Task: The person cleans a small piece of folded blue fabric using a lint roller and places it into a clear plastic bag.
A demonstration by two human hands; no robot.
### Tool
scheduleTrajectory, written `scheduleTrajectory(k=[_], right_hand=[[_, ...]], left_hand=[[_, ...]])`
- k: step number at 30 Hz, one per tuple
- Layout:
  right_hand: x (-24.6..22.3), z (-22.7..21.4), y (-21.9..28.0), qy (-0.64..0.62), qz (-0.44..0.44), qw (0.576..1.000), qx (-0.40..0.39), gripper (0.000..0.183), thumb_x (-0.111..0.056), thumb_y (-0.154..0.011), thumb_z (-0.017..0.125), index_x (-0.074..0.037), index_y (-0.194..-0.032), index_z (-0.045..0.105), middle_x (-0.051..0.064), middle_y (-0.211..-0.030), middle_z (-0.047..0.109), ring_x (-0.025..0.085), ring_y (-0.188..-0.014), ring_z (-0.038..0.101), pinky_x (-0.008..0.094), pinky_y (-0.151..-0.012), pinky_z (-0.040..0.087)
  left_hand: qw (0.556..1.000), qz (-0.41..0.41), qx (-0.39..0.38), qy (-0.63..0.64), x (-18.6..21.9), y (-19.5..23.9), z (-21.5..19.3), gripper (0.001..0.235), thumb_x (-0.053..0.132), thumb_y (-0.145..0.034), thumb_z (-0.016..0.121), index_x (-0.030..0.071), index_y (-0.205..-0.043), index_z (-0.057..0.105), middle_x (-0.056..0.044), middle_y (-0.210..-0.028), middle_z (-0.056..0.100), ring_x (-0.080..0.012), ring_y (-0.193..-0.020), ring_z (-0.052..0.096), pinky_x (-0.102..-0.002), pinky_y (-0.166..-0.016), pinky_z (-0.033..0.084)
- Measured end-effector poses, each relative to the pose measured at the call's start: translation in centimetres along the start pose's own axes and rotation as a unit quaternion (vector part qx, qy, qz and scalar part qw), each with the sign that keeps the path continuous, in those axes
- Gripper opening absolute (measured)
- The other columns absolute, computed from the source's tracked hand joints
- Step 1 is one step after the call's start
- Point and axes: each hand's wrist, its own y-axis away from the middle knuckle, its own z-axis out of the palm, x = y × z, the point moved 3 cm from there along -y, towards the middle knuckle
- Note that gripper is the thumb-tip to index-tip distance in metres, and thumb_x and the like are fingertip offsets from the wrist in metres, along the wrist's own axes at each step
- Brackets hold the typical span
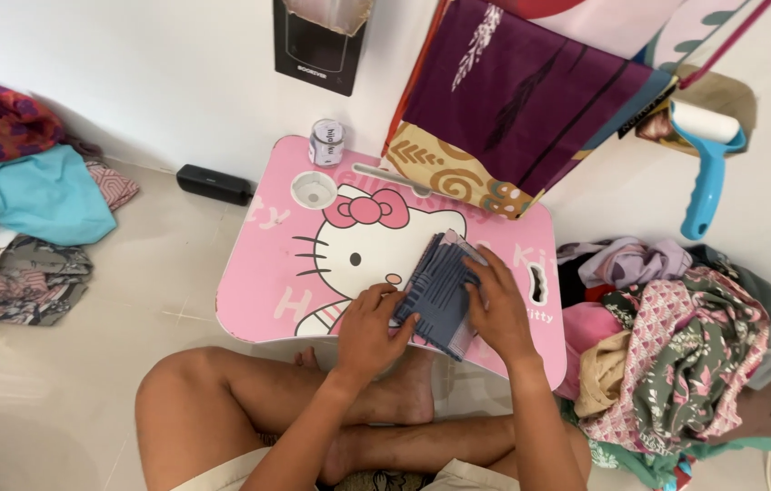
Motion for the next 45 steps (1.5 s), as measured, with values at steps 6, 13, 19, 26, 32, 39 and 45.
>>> scheduleTrajectory(k=[6, 13, 19, 26, 32, 39, 45], right_hand=[[-1.7, 0.5, 6.9, -0.078, 0.181, 0.98, 0.027, 0.057, -0.026, -0.092, 0.072, -0.003, -0.142, 0.055, 0.023, -0.146, 0.053, 0.038, -0.139, 0.049, 0.047, -0.114, 0.042], [-2.7, 1.7, 6.1, -0.058, 0.163, 0.971, -0.163, 0.105, -0.056, -0.081, 0.079, -0.006, -0.159, 0.029, 0.015, -0.17, 0.02, 0.028, -0.159, 0.013, 0.053, -0.127, 0.003], [-4.5, 3.7, 8.5, 0.027, 0.061, 0.996, -0.064, 0.098, -0.057, -0.087, 0.073, -0.014, -0.163, 0.026, 0.019, -0.174, 0.002, 0.044, -0.16, 0.001, 0.064, -0.125, 0.006], [-13.3, 5.7, 11.3, -0.022, -0.041, 0.999, 0.011, 0.048, -0.032, -0.097, 0.067, 0.004, -0.129, 0.058, 0.026, -0.145, 0.055, 0.043, -0.138, 0.05, 0.058, -0.118, 0.037], [-14.6, 7.3, 9.3, -0.037, -0.063, 0.994, -0.081, 0.052, -0.02, -0.097, 0.061, 0.006, -0.14, 0.048, 0.027, -0.155, 0.042, 0.043, -0.149, 0.034, 0.061, -0.122, 0.026], [-6.6, 2.9, 8.3, -0.13, 0.121, 0.968, 0.18, 0.033, -0.018, -0.103, 0.057, -0.002, -0.132, 0.061, 0.015, -0.142, 0.06, 0.03, -0.134, 0.057, 0.043, -0.115, 0.044], [3.6, 3.7, 7.0, -0.2, 0.358, 0.905, 0.113, 0.038, -0.016, -0.101, 0.064, -0.001, -0.136, 0.062, 0.022, -0.129, 0.068, 0.034, -0.106, 0.071, 0.042, -0.087, 0.059]], left_hand=[[0.999, -0.005, 0.041, 0.033, -0.4, 0.8, 0.6, 0.023, 0.027, -0.092, 0.074, 0.004, -0.097, 0.073, -0.007, -0.098, 0.061, -0.0266, -0.085, 0.063, -0.039, -0.075, 0.052], [0.997, -0.054, 0.038, 0.043, 1.2, 3.1, 0.7, 0.017, 0.026, -0.09, 0.072, 0.011, -0.085, 0.066, -0.002, -0.088, 0.063, -0.0252, -0.087, 0.06, -0.042, -0.078, 0.046], [0.994, -0.085, 0.043, 0.044, 0.4, 0.5, 0.8, 0.033, 0.036, -0.094, 0.068, 0.004, -0.103, 0.071, -0.01, -0.098, 0.068, -0.0301, -0.093, 0.065, -0.045, -0.079, 0.053], [0.959, -0.237, -0.153, 0.03, -1.4, -6.1, 2.8, 0.05, 0.047, -0.094, 0.063, 0.003, -0.116, 0.067, -0.013, -0.095, 0.075, -0.0347, -0.09, 0.072, -0.048, -0.07, 0.056], [0.926, -0.276, -0.257, -0.006, -1.5, -8.1, 3.5, 0.031, 0.039, -0.093, 0.07, 0.011, -0.084, 0.062, -0.005, -0.081, 0.069, -0.0277, -0.074, 0.067, -0.043, -0.059, 0.051], [0.95, -0.23, -0.177, 0.118, -2.0, -7.6, 3.7, 0.019, 0.024, -0.091, 0.07, 0.01, -0.082, 0.061, -0.004, -0.074, 0.066, -0.0218, -0.073, 0.064, -0.038, -0.067, 0.049], [0.924, -0.274, -0.165, 0.207, -2.7, -7.2, 2.6, 0.029, 0.021, -0.087, 0.073, -0.003, -0.103, 0.071, -0.018, -0.087, 0.073, -0.0305, -0.088, 0.073, -0.043, -0.074, 0.058]])
